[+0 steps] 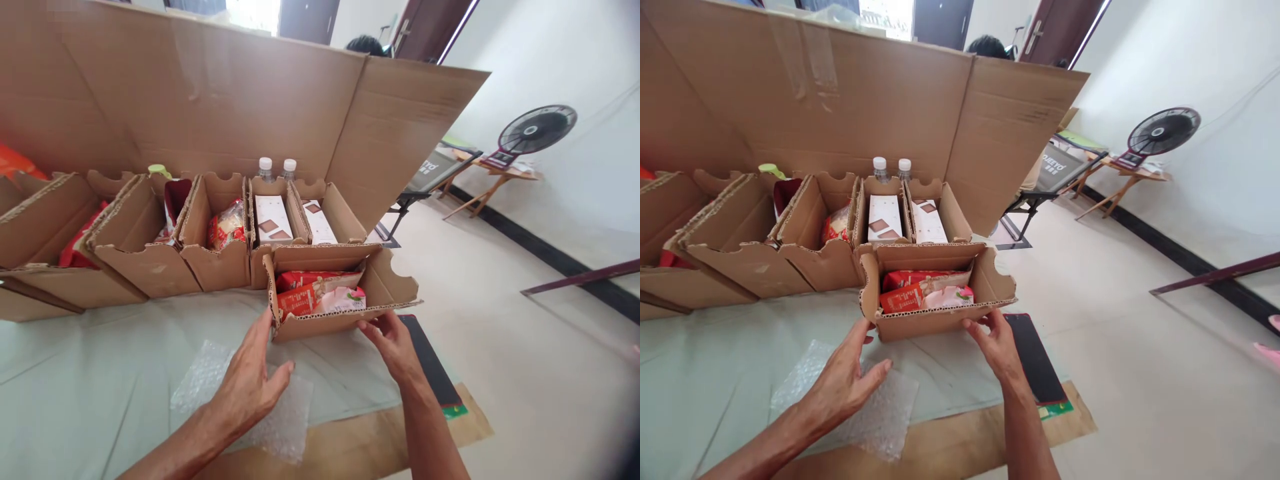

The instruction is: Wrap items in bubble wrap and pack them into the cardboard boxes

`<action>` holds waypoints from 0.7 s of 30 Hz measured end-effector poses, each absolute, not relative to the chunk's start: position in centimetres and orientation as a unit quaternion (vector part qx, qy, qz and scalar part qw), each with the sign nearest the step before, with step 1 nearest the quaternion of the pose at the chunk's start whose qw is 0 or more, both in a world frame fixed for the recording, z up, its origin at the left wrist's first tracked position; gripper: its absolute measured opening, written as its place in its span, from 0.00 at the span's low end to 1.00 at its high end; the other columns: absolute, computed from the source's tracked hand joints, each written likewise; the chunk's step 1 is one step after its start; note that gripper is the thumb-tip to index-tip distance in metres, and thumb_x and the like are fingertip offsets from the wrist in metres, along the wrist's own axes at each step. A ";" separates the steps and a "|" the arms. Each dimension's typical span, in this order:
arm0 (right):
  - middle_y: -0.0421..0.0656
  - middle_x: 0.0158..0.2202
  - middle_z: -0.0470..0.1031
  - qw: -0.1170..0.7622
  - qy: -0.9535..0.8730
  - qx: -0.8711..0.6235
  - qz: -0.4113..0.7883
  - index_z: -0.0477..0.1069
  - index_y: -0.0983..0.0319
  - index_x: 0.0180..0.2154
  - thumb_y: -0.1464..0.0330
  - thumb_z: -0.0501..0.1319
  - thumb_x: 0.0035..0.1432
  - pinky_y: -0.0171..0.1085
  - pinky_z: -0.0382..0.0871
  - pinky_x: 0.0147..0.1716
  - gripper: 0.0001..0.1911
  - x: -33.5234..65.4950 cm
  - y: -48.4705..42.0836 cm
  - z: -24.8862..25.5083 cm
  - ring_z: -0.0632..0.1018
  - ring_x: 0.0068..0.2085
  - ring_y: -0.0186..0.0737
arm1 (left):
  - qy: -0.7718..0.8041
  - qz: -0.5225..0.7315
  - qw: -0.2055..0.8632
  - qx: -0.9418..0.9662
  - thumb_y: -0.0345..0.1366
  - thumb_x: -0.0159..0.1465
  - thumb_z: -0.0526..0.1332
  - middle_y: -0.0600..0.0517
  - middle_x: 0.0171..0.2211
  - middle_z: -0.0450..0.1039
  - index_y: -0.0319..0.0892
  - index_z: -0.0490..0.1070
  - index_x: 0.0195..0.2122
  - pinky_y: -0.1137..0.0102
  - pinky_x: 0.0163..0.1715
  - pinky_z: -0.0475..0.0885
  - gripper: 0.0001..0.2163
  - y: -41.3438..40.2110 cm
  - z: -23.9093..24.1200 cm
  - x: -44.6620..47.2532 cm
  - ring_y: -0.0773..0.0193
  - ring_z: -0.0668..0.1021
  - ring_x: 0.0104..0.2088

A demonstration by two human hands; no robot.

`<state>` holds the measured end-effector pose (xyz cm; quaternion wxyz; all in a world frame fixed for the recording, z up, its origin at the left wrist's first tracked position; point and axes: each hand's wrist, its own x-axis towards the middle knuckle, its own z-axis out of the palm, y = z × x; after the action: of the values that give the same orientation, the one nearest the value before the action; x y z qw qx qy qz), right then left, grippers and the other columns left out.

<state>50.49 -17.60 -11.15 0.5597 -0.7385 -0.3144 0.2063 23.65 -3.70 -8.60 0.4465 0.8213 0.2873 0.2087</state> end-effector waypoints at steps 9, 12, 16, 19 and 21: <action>0.50 0.55 0.78 0.593 -0.329 -0.709 0.194 0.72 0.58 0.54 0.50 0.68 0.55 0.46 0.73 0.50 0.30 49.5 -16.7 -11.7 0.79 0.52 0.50 | 0.291 0.245 0.447 0.810 0.35 0.63 0.59 0.39 0.62 0.68 0.49 0.48 0.71 0.71 0.20 0.72 0.35 -3.8 -10.1 22.7 0.53 0.81 0.42; 0.53 0.55 0.77 0.598 -0.280 -0.737 0.143 0.73 0.60 0.54 0.51 0.68 0.56 0.46 0.73 0.50 0.30 48.3 -17.7 -12.0 0.77 0.55 0.52 | 0.279 0.245 0.423 0.826 0.34 0.65 0.58 0.39 0.64 0.67 0.49 0.50 0.71 0.71 0.22 0.75 0.33 -3.2 -10.5 21.4 0.50 0.80 0.49; 0.52 0.53 0.79 0.594 -0.196 -0.777 0.070 0.74 0.62 0.51 0.52 0.65 0.59 0.49 0.72 0.53 0.25 44.5 -21.0 -12.7 0.79 0.52 0.51 | 0.288 0.264 0.333 0.858 0.34 0.67 0.56 0.42 0.60 0.71 0.46 0.65 0.63 0.61 0.44 0.79 0.22 -1.2 -10.7 17.4 0.50 0.76 0.57; 0.51 0.51 0.80 0.519 -0.263 -0.809 0.077 0.77 0.60 0.48 0.55 0.63 0.62 0.48 0.73 0.51 0.20 41.2 -22.9 -13.1 0.80 0.51 0.50 | 0.340 0.263 0.236 0.872 0.35 0.68 0.56 0.41 0.53 0.76 0.41 0.72 0.55 0.55 0.54 0.74 0.16 0.7 -11.0 13.6 0.50 0.76 0.54; 0.51 0.51 0.80 0.458 -0.348 -0.815 0.068 0.77 0.60 0.46 0.56 0.62 0.63 0.47 0.73 0.49 0.16 39.4 -23.1 -13.3 0.79 0.51 0.49 | 0.395 0.221 0.179 0.874 0.38 0.68 0.56 0.40 0.48 0.77 0.37 0.74 0.53 0.53 0.51 0.74 0.17 1.6 -11.2 11.5 0.48 0.76 0.49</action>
<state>39.43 -23.07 -13.34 0.4577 -0.8154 -0.3477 0.0684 11.51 1.56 -11.24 0.1789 0.8736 0.3950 0.2210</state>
